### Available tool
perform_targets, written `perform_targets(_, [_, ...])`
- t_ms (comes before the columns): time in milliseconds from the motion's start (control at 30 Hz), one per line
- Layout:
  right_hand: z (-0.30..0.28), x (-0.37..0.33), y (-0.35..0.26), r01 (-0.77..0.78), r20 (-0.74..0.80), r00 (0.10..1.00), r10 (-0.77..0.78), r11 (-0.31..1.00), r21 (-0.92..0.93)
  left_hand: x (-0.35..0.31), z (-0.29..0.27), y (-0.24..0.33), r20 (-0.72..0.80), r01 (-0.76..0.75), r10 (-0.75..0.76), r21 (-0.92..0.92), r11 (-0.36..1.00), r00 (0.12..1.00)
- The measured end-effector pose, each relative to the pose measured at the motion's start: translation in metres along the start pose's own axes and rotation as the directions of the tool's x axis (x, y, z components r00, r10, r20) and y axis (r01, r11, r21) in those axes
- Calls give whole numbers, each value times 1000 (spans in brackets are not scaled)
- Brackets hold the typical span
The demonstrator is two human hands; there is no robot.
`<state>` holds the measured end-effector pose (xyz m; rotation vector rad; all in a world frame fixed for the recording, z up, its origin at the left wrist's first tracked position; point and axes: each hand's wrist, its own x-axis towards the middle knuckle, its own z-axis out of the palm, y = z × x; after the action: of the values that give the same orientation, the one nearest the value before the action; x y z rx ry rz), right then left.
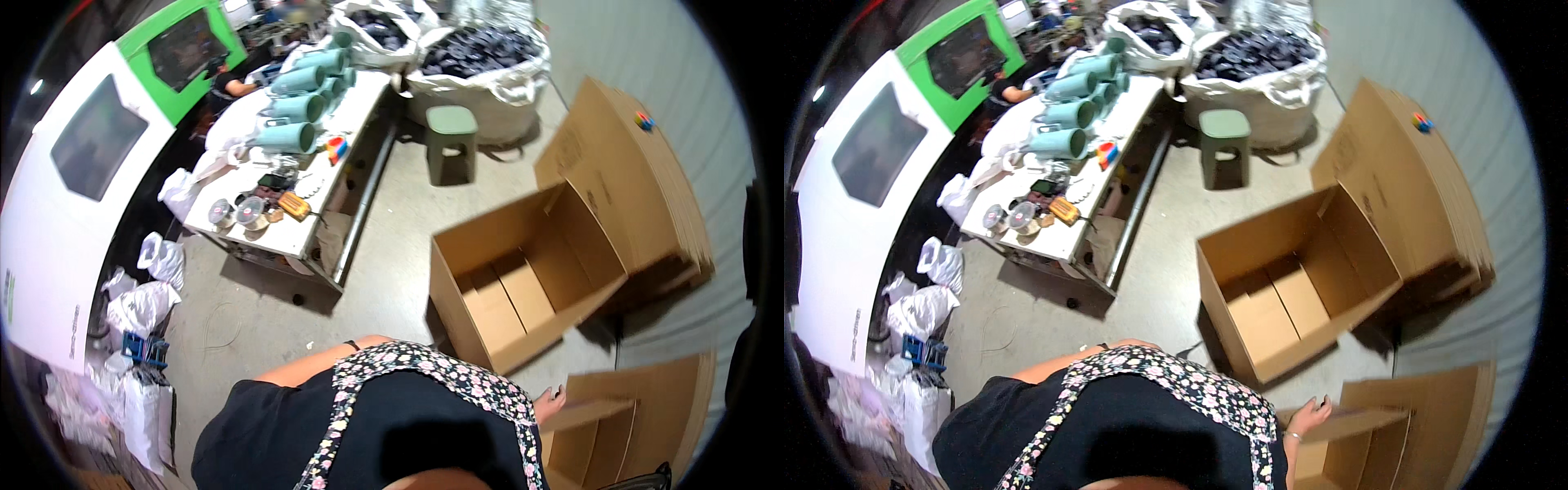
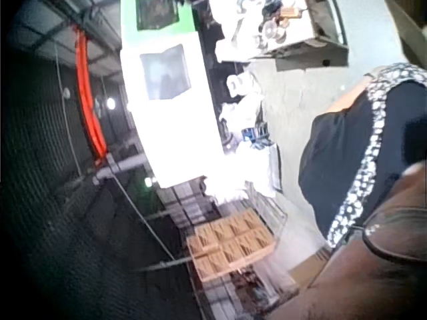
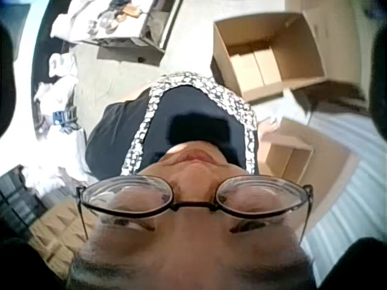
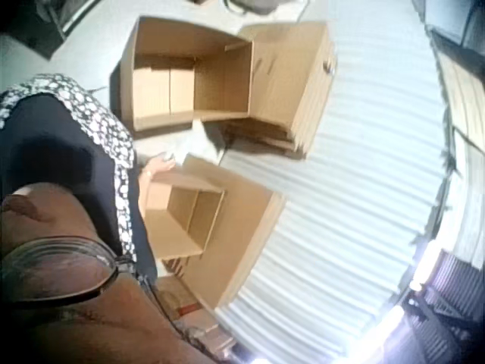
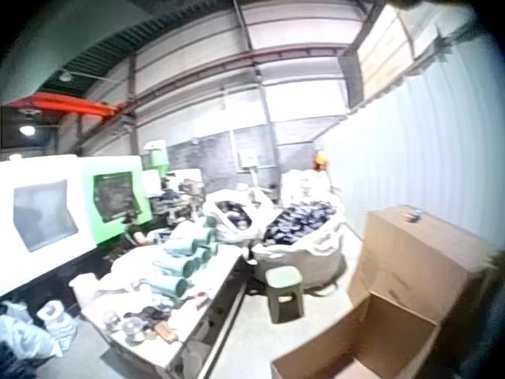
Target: The person assembles light green watering cans by hand. They pick up a watering can body, attach a grey lid, and then wrap the entire unit in a clear plastic bag. The wrapped units are placed into a cardboard box. The process is repeated for multiple units.
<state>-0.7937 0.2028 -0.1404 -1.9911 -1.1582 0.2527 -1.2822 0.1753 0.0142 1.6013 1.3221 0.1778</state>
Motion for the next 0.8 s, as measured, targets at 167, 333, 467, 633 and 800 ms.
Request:
perform_targets(167, [142,60,-105,-11,515,849,-117,971,239,-6,-76,-26,-178,64,-85,-117,991,980])
perform_targets(333, [291,93,-271,-533,901,367,230,846,1,-34,-152,-74,-327,133,-209,-239,962,922])
perform_targets(467, [426,86,-338,-731,928,229,295,681,-36,-17,-242,-111,-391,134,-225,-246,960,893])
perform_targets(633, [493,78,-396,-741,942,142,304,664,-102,40,-365,-170,-383,203,-224,-96,974,896])
perform_targets(800, [542,122,-441,-682,923,225,312,727,-80,78,-440,-207,-406,139,-207,-190,972,890])
